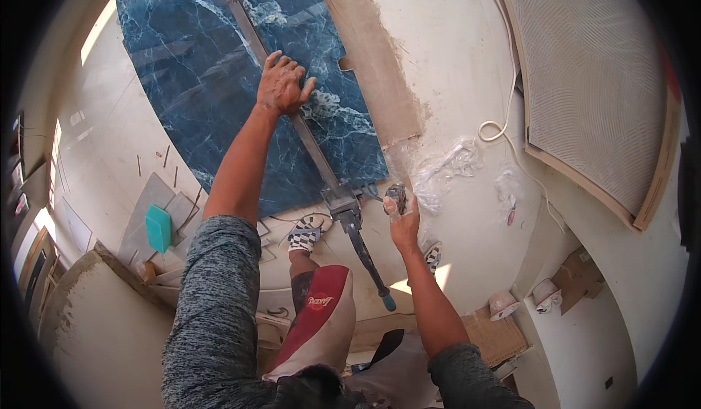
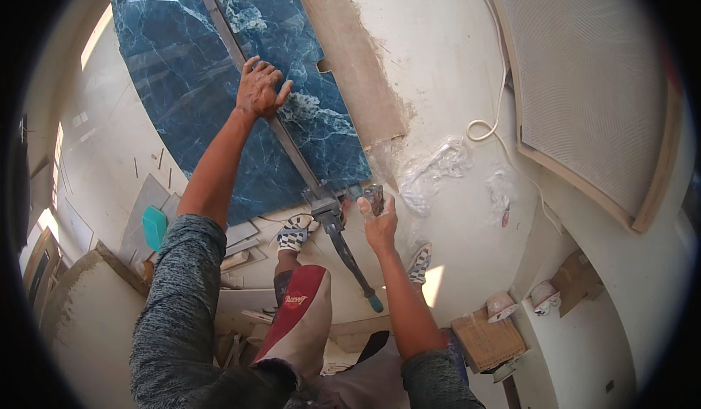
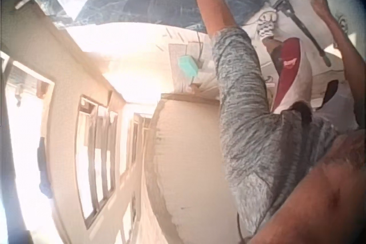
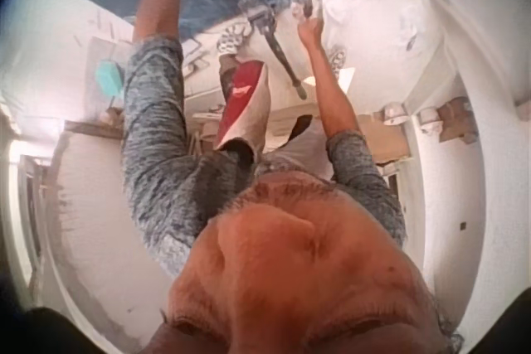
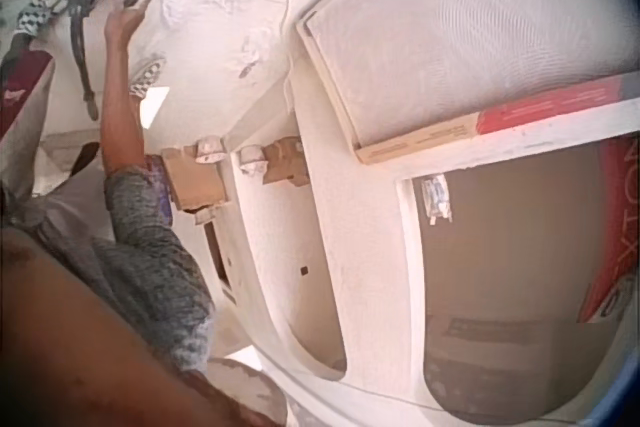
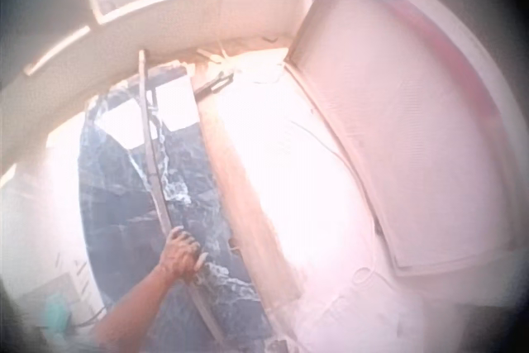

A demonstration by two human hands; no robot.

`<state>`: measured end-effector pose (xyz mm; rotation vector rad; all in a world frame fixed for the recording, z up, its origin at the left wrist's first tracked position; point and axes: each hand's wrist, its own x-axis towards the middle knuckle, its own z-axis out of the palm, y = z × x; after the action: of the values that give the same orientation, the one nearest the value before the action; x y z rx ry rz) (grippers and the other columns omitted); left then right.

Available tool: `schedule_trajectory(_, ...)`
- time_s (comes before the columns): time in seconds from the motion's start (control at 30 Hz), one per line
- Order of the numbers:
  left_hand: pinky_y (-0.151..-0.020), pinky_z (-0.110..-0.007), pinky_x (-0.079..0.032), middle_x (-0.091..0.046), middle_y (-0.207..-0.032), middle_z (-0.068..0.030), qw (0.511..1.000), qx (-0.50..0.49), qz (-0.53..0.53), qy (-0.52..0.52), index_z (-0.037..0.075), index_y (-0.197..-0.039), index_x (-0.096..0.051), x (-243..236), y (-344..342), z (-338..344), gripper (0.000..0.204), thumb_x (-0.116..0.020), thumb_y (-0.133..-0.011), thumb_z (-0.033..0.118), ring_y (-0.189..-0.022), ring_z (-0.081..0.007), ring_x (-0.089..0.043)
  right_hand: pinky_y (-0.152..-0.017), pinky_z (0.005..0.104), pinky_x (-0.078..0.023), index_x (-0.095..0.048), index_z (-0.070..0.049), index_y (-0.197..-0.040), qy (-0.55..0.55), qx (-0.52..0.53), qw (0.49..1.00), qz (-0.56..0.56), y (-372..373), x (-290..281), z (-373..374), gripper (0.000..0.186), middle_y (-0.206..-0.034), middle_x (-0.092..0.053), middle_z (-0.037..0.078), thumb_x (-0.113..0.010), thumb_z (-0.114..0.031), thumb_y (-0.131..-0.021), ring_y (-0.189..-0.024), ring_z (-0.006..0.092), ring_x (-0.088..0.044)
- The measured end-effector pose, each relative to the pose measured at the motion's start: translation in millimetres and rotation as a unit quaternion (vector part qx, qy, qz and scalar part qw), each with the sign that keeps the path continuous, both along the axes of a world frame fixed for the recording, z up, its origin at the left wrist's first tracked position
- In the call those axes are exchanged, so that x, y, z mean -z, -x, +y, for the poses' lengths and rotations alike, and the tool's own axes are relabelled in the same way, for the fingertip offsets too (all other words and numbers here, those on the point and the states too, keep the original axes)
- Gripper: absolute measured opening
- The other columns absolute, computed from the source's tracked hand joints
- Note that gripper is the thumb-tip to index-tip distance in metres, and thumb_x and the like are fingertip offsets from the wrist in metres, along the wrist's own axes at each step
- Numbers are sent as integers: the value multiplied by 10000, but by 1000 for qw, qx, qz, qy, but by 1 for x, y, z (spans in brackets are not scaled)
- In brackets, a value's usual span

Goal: The person measures a large tile, aligns a manual tile cutter, and uses the tool to score and snap a curved piece from the edge.

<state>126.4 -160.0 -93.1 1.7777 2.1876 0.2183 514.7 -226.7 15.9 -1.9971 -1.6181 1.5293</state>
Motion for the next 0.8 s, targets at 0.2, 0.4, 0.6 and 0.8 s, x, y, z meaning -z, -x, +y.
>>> schedule_trajectory(0.2,-1168,-416,-272,-694,-992,-104,997,11,63,-42,61,-910,-726,19,3,-9,375,-606,-920,415,-1102,-249,-603,-796,394,-495,-563,3,-1050,-24,-113,993,-15,-60,72,48,478,-902,-654,155,-769,-385,-860,-837,267,-614)
schedule_trajectory(0.4,-1042,-455,-365,-624,-1134,-217,998,10,64,14,22,-989,-693,-4,-7,-2,407,-624,-834,392,-1120,-350,-538,-838,442,-500,-539,1,-1126,-63,-265,956,-105,-106,127,94,647,-1001,-627,193,-785,-496,-793,-936,344,-625)
schedule_trajectory(0.6,-1061,-467,-382,-584,-1205,-210,949,-6,178,-259,-3,-1066,-658,24,-11,-24,390,-686,-826,303,-1190,-380,-514,-939,463,-483,-490,-10,-1275,-213,-447,851,-174,-144,184,93,743,-1204,-543,181,-785,-463,-764,-1156,356,-531)
schedule_trajectory(0.8,-1092,-443,-378,-556,-1292,-223,926,-167,107,-322,-29,-1243,-572,22,-69,-101,558,-752,-813,277,-1272,-378,-474,-964,475,-473,-473,-13,-1347,-282,-506,782,-229,-147,176,81,753,-1234,-545,198,-794,-387,-777,-1180,378,-519)
